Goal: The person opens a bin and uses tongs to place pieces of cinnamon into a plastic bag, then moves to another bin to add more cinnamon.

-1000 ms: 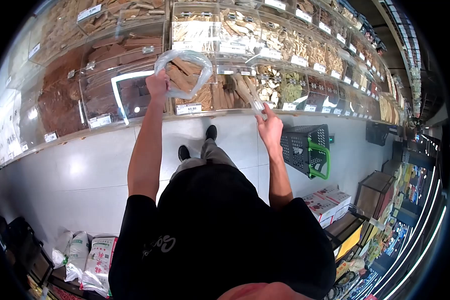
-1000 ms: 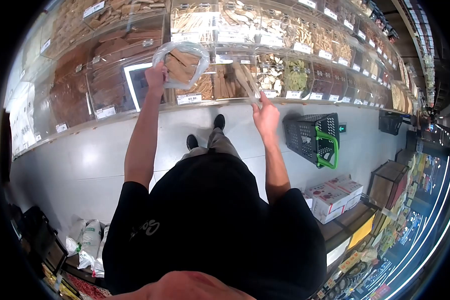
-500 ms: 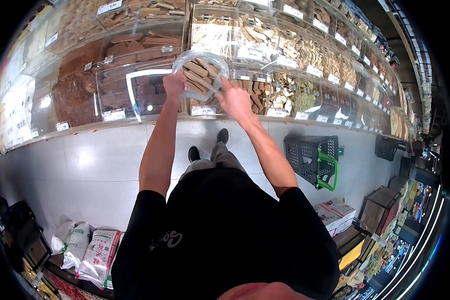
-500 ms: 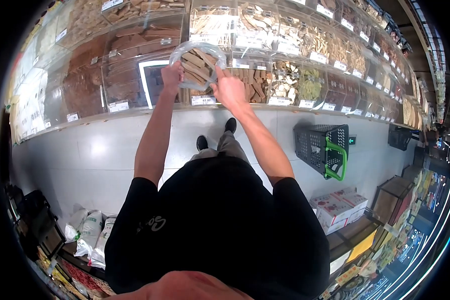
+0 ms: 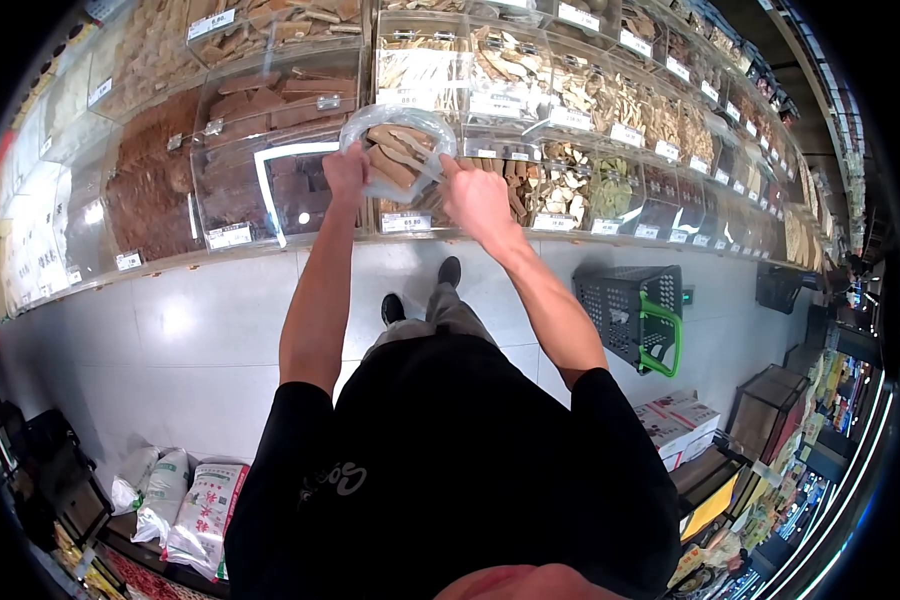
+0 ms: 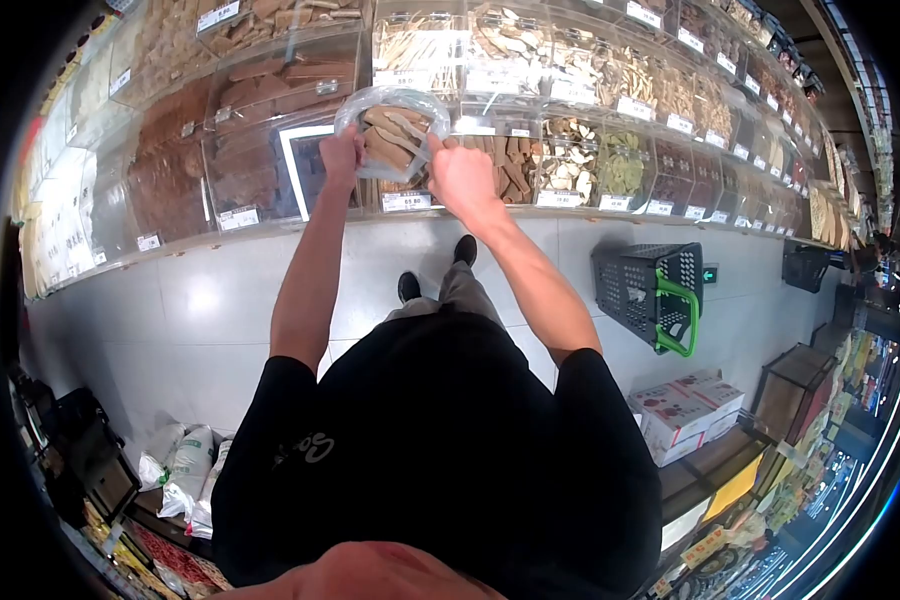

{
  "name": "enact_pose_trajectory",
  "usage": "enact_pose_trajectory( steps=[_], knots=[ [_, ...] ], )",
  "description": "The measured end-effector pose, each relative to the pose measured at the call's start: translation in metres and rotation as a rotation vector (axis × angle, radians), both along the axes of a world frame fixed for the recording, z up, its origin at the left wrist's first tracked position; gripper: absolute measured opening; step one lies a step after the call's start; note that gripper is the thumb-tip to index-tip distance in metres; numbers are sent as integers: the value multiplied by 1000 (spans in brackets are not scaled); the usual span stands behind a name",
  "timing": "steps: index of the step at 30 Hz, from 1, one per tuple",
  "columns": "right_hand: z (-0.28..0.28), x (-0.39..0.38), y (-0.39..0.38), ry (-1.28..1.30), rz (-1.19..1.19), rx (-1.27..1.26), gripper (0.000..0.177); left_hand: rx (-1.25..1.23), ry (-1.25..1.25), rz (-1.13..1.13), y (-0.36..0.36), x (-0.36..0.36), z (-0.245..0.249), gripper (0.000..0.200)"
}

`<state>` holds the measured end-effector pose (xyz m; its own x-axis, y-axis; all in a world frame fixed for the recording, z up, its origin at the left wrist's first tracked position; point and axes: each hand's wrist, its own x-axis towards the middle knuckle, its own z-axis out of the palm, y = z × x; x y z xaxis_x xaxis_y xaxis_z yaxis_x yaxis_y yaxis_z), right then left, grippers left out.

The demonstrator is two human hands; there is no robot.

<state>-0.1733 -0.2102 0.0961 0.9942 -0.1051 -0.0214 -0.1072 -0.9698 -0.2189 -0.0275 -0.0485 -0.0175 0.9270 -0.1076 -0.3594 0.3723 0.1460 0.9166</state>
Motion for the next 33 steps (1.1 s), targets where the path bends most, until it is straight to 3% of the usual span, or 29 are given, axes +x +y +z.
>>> enact_pose_trajectory(
  steps=[4,5,8,11,15,17,18,20,22,24,27,28,30,33],
  knots=[
    [28,-21,-8,-58,-55,102,43,-5,-10,1,0,3,-7,30],
    [36,-34,-10,-281,-28,187,45,-13,1,13,0,2,-5,30],
    [67,-66,-11,-407,-172,390,54,-23,18,36,0,0,2,29],
    [85,-94,-25,-707,-31,275,63,-33,16,22,0,-1,0,30],
    [119,-109,-25,-1035,163,106,62,39,-75,16,-1,0,-4,34],
    [142,-111,-17,-1123,250,-5,56,-90,-129,17,0,7,-28,37],
    [141,-116,-17,-1004,260,136,49,-78,-161,27,-1,4,-26,36],
    [150,-121,-15,-919,227,148,36,-73,-210,23,-1,4,-22,35],
    [153,-122,-14,-933,267,250,36,24,-280,27,-2,4,-23,33],
    [157,-126,-11,-924,249,287,38,174,-536,-45,-1,7,-30,33],
    [152,-131,-9,-935,260,438,44,131,-448,-60,-1,11,-41,31],
    [154,-130,-10,-944,288,452,46,81,-304,-24,-3,7,-27,30],
    [170,-123,-13,-976,418,321,48,-6,-126,29,-3,5,-16,30],
    [171,-130,-7,-952,326,390,48,-71,-45,65,-5,5,-13,29]
  ],
)
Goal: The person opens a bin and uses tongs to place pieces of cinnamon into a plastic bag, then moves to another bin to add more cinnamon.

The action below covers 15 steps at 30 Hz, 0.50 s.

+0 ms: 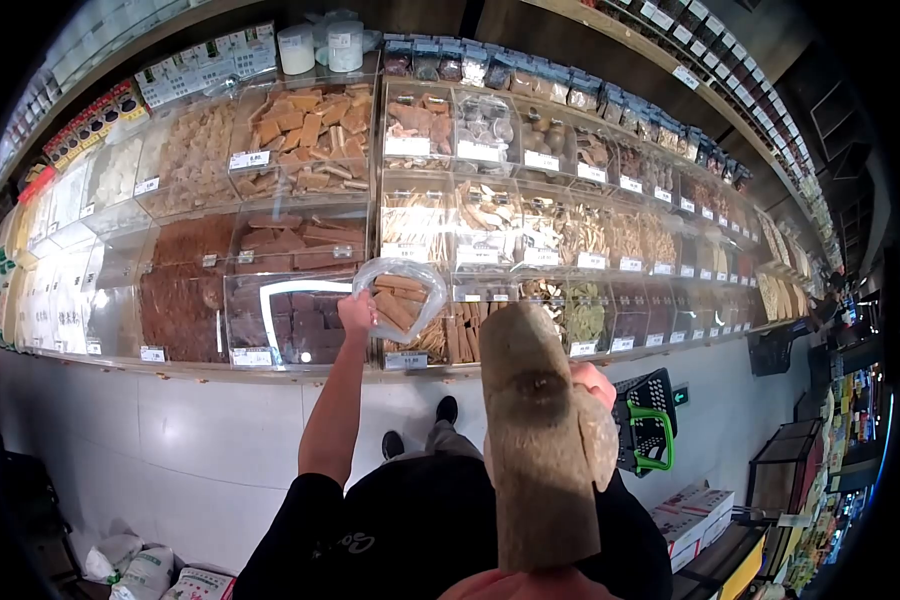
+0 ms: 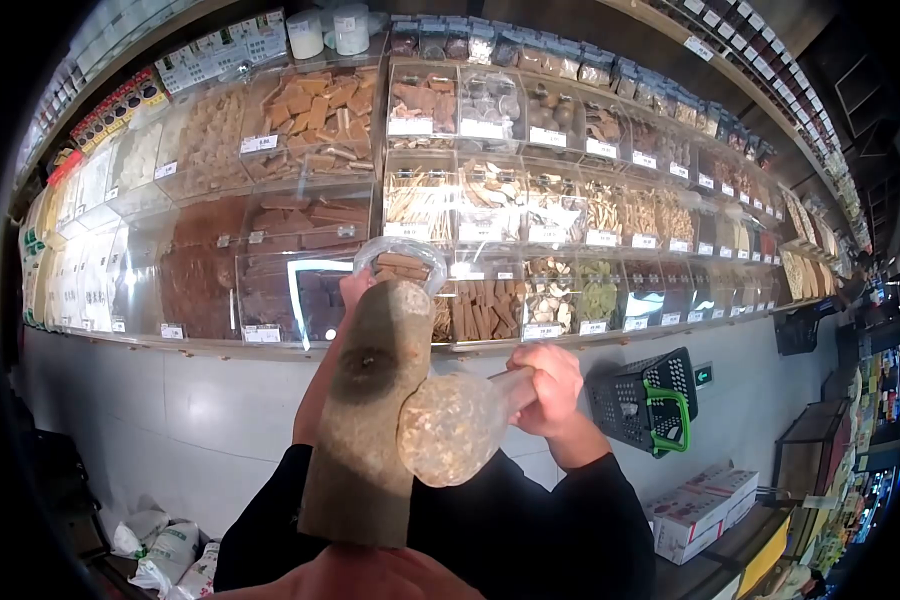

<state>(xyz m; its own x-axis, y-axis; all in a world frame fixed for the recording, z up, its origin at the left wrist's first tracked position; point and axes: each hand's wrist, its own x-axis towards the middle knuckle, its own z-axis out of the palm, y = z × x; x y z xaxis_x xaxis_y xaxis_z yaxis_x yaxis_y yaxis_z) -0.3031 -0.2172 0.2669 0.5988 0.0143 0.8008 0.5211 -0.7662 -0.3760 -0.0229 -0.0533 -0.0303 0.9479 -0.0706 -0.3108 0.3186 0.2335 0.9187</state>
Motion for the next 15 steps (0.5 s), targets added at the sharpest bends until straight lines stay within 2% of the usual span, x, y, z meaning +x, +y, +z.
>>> enact_pose_trajectory(
  steps=[8,11,13,15],
  knots=[
    [6,-6,2,-2,3,-30,47,98,73,6,-1,-1,11,30],
    [16,-5,0,2,-14,-109,45,-36,65,15,-1,0,4,30],
    [20,0,-1,-4,-61,-215,42,-18,7,-3,1,-4,12,32],
    [19,10,6,-142,-145,-176,46,40,-52,-18,2,-7,16,34]
  ],
)
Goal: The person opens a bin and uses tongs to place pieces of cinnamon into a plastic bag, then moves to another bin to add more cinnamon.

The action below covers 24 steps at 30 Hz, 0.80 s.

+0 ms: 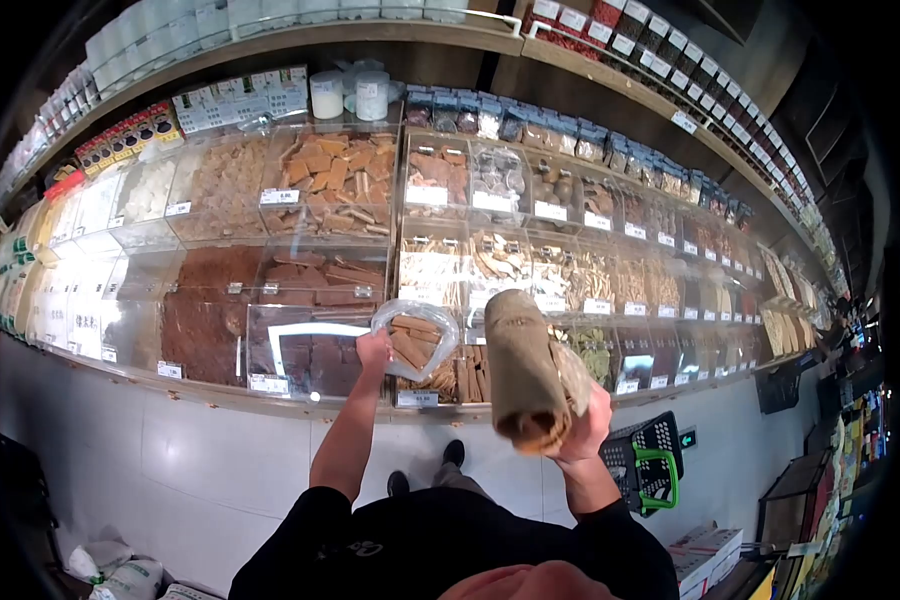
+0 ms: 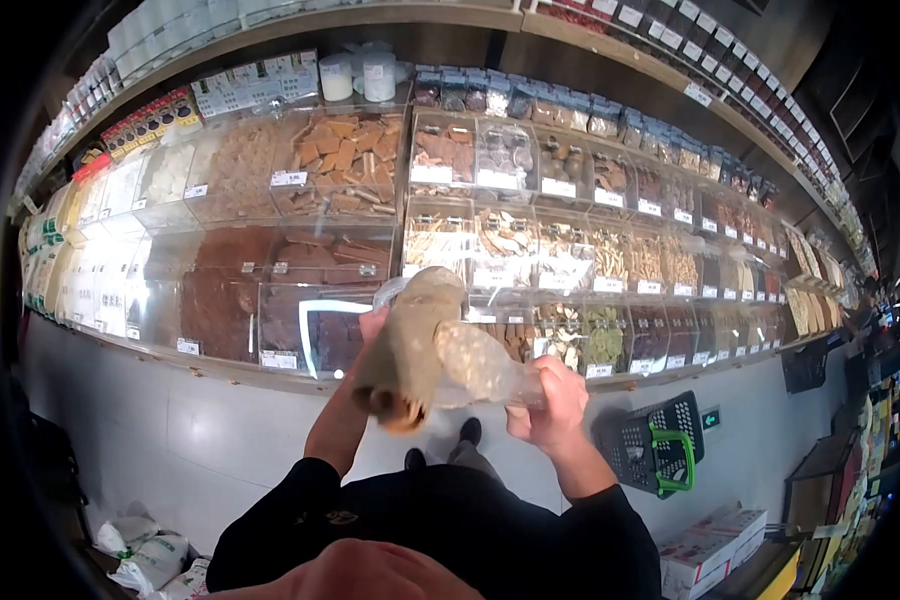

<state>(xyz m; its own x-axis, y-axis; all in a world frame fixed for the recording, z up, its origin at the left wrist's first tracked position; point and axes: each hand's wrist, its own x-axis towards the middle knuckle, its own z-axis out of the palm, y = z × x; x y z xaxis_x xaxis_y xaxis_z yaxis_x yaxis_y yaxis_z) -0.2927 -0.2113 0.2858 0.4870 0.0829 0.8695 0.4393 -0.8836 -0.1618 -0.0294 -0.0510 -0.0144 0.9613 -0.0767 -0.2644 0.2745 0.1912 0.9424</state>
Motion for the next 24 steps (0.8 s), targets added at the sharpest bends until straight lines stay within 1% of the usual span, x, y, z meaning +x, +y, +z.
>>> enact_pose_trajectory(
  steps=[1,2,3,5,7,9,10,11,14,15,17,18,20,22,23,24],
  knots=[
    [-4,6,3,-82,-26,17,49,50,-28,-6,0,1,-5,36],
    [-19,4,-4,-44,-76,-23,63,-26,-83,-30,1,3,-19,37],
    [-30,5,-8,-13,-79,25,60,-100,-139,-51,3,7,-34,39],
    [-32,7,-7,51,-54,118,58,39,-84,5,-1,12,-42,34],
    [-43,9,-10,76,-89,172,59,88,-36,14,-4,10,-36,35],
    [-49,10,-8,96,-98,240,59,125,-67,-31,-1,7,-30,37],
    [-56,9,-9,100,-87,271,59,218,-95,-72,1,7,-26,43],
    [-62,13,-10,102,-81,311,59,181,-46,-60,1,5,-23,44],
    [-65,11,-5,134,-116,303,58,251,-65,-38,1,2,-18,43],
    [-68,12,-4,132,-105,282,58,229,-35,-18,0,2,-17,43],
    [-73,9,-9,124,-114,250,58,223,-38,-62,2,4,-18,42],
    [-75,9,-12,115,-90,251,57,229,-53,-44,3,6,-23,42],
    [-58,10,-9,65,-85,191,56,244,-84,-35,-1,13,-44,41],
    [-52,8,-13,-3,-86,158,54,242,-44,1,-5,23,-66,37],
    [-50,4,-16,33,-98,157,54,241,-22,14,-6,26,-72,36],
    [-47,4,-20,-31,-124,89,54,170,-11,-3,-5,25,-69,34]
  ],
)
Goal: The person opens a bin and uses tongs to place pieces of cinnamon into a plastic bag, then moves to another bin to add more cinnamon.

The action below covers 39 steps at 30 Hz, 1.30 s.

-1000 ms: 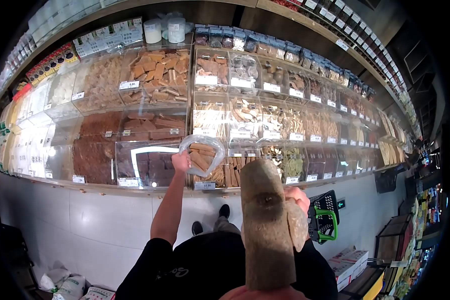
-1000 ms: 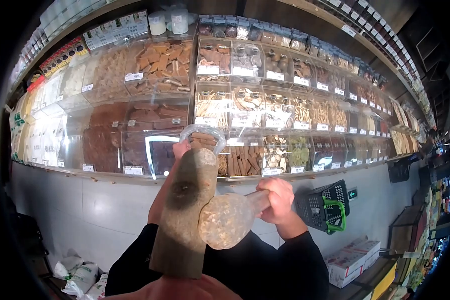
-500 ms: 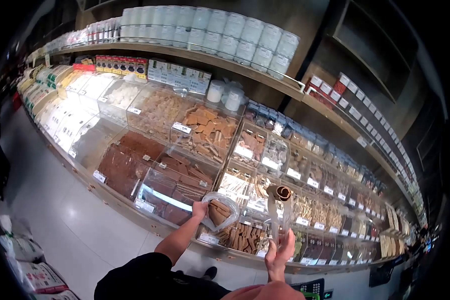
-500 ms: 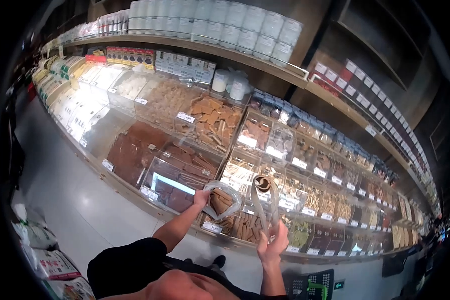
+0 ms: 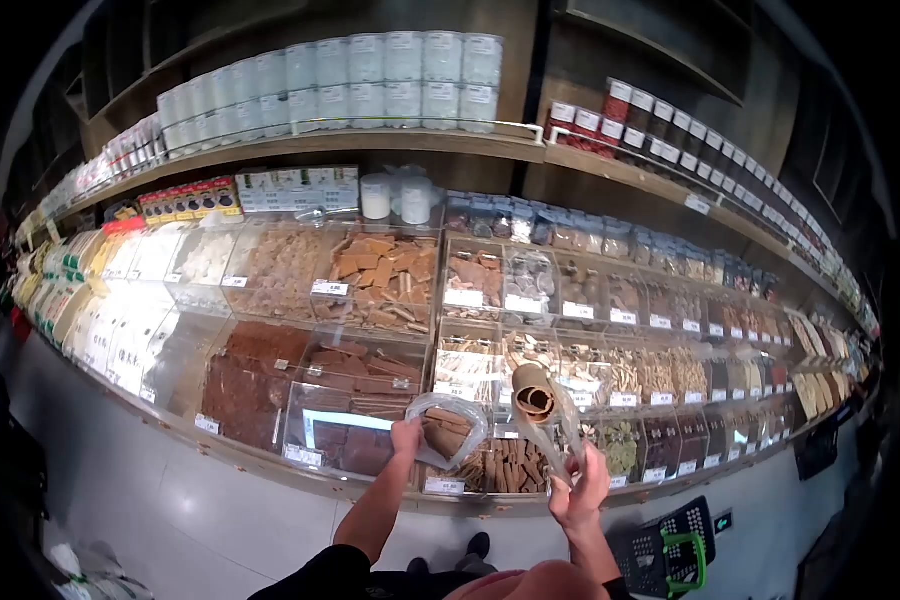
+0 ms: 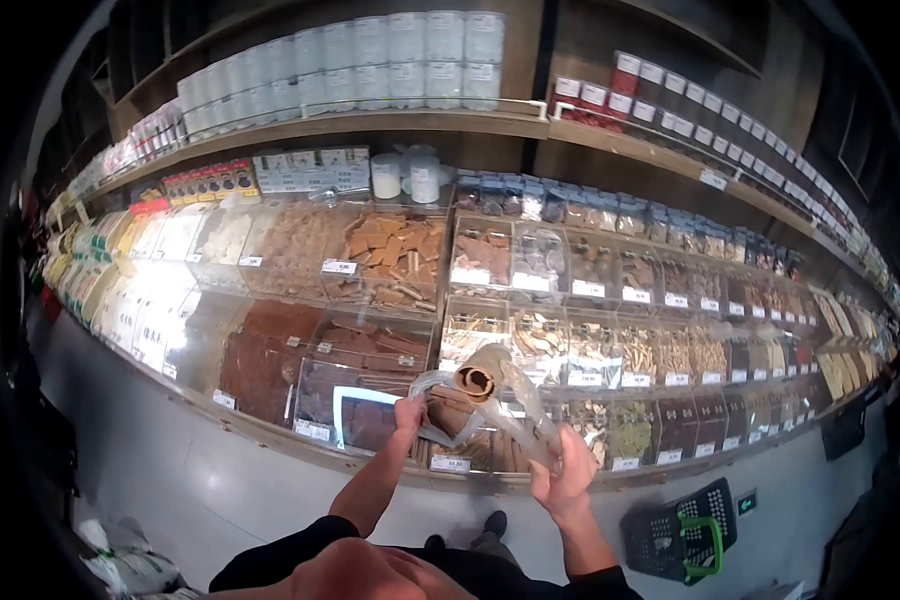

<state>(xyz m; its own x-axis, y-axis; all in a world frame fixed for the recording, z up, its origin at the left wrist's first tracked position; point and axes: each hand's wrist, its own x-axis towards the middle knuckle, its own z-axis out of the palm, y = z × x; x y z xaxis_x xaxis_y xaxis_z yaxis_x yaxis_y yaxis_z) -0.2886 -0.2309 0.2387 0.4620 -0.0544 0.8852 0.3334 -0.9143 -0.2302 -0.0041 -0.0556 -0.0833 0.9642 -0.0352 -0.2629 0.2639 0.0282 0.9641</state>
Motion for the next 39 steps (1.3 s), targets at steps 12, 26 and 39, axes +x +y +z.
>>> enact_pose_trajectory(
  steps=[12,26,39],
  knots=[
    [32,-25,-6,-57,-56,-103,53,-228,119,-25,3,-3,10,33],
    [30,-40,-7,19,49,53,54,-183,101,-3,2,-1,5,34],
    [51,-41,1,38,69,-32,59,-234,-28,-43,-4,15,-47,33]
  ],
)
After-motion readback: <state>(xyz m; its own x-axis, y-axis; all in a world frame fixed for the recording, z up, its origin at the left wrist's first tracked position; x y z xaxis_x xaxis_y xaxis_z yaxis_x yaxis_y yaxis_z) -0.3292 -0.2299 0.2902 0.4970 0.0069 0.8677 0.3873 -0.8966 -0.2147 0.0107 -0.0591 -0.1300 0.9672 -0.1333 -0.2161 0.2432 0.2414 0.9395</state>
